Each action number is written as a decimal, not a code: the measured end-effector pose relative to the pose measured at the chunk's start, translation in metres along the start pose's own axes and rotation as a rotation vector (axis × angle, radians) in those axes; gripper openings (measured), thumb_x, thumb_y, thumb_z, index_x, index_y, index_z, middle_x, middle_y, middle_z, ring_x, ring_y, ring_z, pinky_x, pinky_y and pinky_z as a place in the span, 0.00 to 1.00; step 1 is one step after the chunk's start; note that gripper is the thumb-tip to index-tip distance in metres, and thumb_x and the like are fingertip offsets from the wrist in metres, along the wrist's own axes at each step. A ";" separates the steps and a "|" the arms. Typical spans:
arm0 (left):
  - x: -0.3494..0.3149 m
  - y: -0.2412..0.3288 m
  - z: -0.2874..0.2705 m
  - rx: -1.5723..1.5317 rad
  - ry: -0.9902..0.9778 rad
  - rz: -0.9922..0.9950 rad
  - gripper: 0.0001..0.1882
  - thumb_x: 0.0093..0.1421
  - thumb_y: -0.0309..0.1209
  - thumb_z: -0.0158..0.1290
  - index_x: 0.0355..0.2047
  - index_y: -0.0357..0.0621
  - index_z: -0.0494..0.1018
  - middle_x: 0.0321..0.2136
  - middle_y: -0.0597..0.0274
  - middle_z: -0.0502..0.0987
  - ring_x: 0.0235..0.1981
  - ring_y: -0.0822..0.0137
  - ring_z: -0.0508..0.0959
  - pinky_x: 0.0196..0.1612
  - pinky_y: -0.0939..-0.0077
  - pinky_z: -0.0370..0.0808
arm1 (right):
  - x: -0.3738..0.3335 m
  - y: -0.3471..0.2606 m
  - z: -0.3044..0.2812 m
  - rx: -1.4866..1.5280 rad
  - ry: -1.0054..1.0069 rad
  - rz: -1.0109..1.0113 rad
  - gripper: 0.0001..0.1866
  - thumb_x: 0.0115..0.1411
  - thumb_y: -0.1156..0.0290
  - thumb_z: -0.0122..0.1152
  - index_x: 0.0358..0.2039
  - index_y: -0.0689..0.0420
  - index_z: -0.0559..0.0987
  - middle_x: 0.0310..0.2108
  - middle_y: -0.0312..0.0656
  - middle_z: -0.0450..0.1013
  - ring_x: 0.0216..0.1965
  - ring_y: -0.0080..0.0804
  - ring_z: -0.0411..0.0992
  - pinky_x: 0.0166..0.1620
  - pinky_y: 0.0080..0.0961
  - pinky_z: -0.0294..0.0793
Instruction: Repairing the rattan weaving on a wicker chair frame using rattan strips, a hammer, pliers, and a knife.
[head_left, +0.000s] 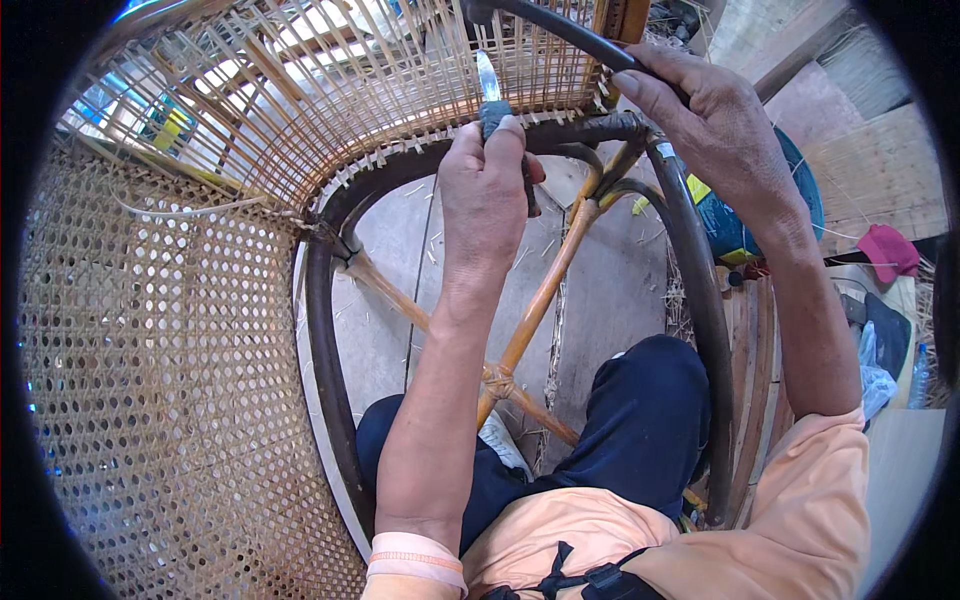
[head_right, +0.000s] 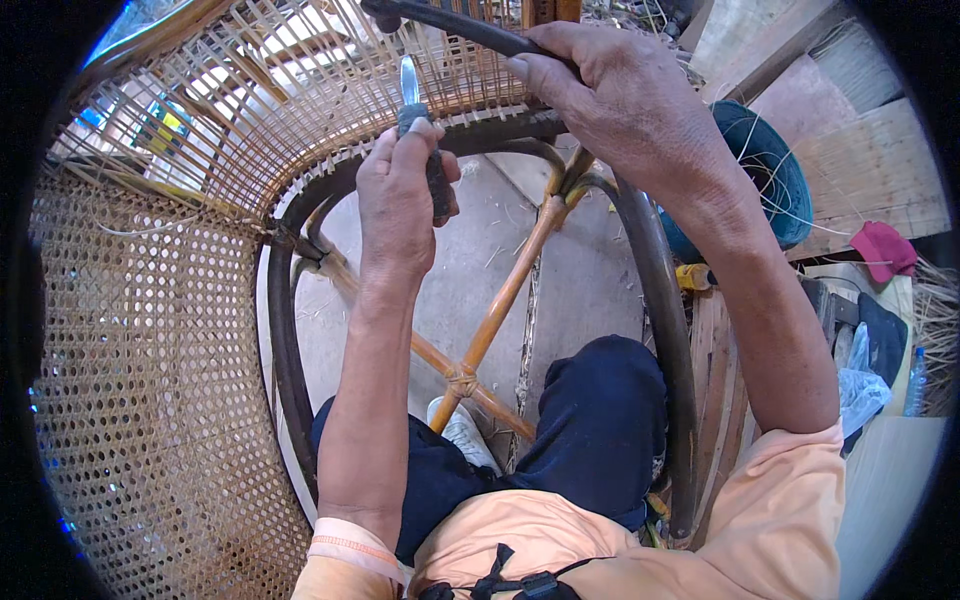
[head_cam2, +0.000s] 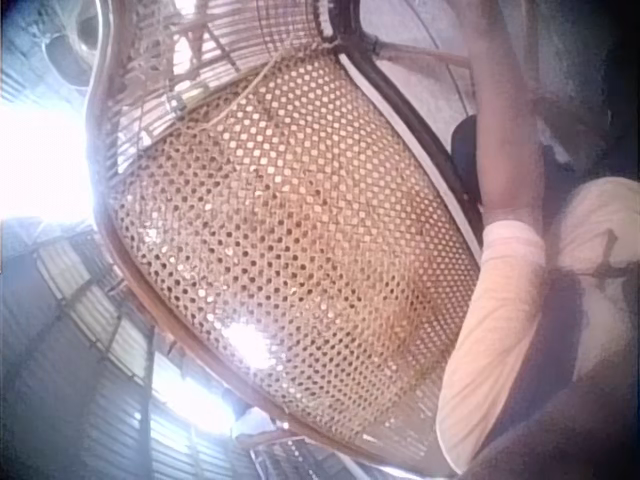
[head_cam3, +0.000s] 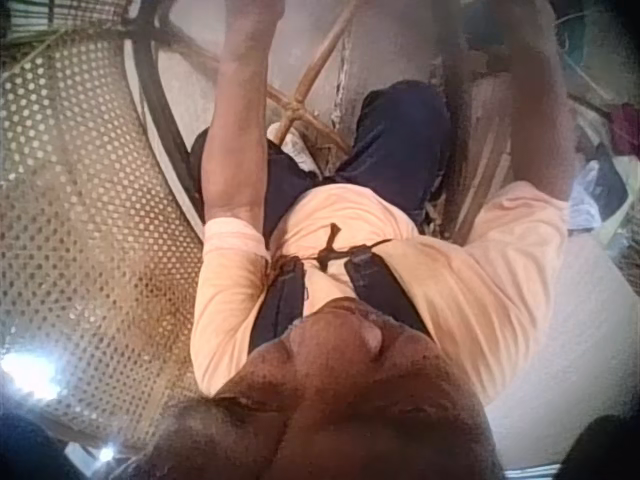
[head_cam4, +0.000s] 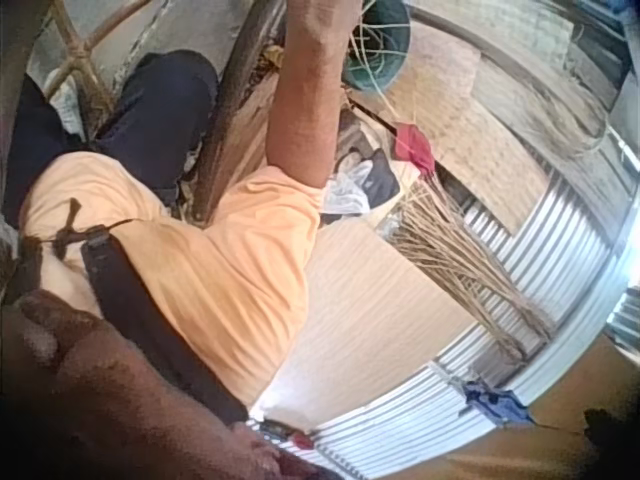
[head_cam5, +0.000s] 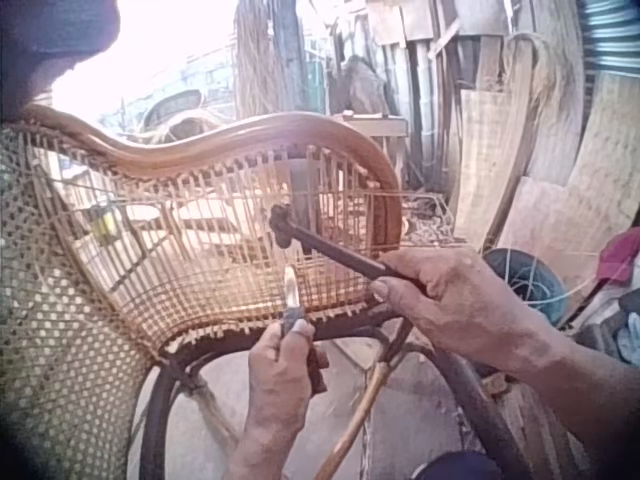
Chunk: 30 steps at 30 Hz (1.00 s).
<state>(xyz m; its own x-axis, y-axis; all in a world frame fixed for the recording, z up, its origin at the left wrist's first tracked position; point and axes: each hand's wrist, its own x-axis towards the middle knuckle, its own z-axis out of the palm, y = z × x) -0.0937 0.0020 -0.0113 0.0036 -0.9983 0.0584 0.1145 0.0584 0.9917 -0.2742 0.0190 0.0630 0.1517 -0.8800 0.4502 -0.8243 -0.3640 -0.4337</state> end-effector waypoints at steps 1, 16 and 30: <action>0.001 0.001 0.002 -0.018 0.004 -0.003 0.12 0.61 0.38 0.47 0.30 0.42 0.70 0.16 0.67 0.70 0.10 0.79 0.66 0.11 0.85 0.60 | -0.001 0.003 0.000 -0.012 0.006 -0.014 0.18 0.63 0.60 0.52 0.43 0.61 0.78 0.22 0.42 0.74 0.22 0.25 0.72 0.24 0.22 0.70; -0.002 -0.002 0.014 -0.113 0.003 -0.019 0.11 0.61 0.38 0.44 0.31 0.42 0.68 0.17 0.66 0.70 0.13 0.78 0.66 0.13 0.84 0.62 | 0.007 0.006 -0.008 0.006 -0.017 0.027 0.17 0.61 0.59 0.54 0.41 0.60 0.77 0.18 0.41 0.68 0.20 0.28 0.68 0.26 0.27 0.68; 0.002 -0.004 0.030 -0.039 0.002 0.004 0.10 0.61 0.37 0.46 0.28 0.45 0.68 0.16 0.68 0.71 0.13 0.81 0.66 0.14 0.85 0.62 | 0.001 0.013 -0.016 -0.026 0.021 -0.033 0.17 0.63 0.58 0.53 0.42 0.60 0.78 0.24 0.42 0.72 0.24 0.29 0.71 0.28 0.24 0.69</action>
<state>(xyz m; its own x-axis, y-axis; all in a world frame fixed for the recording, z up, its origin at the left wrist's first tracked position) -0.1242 0.0001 -0.0115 0.0057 -0.9981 0.0619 0.1536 0.0620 0.9862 -0.2937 0.0178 0.0705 0.1678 -0.8607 0.4806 -0.8331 -0.3845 -0.3976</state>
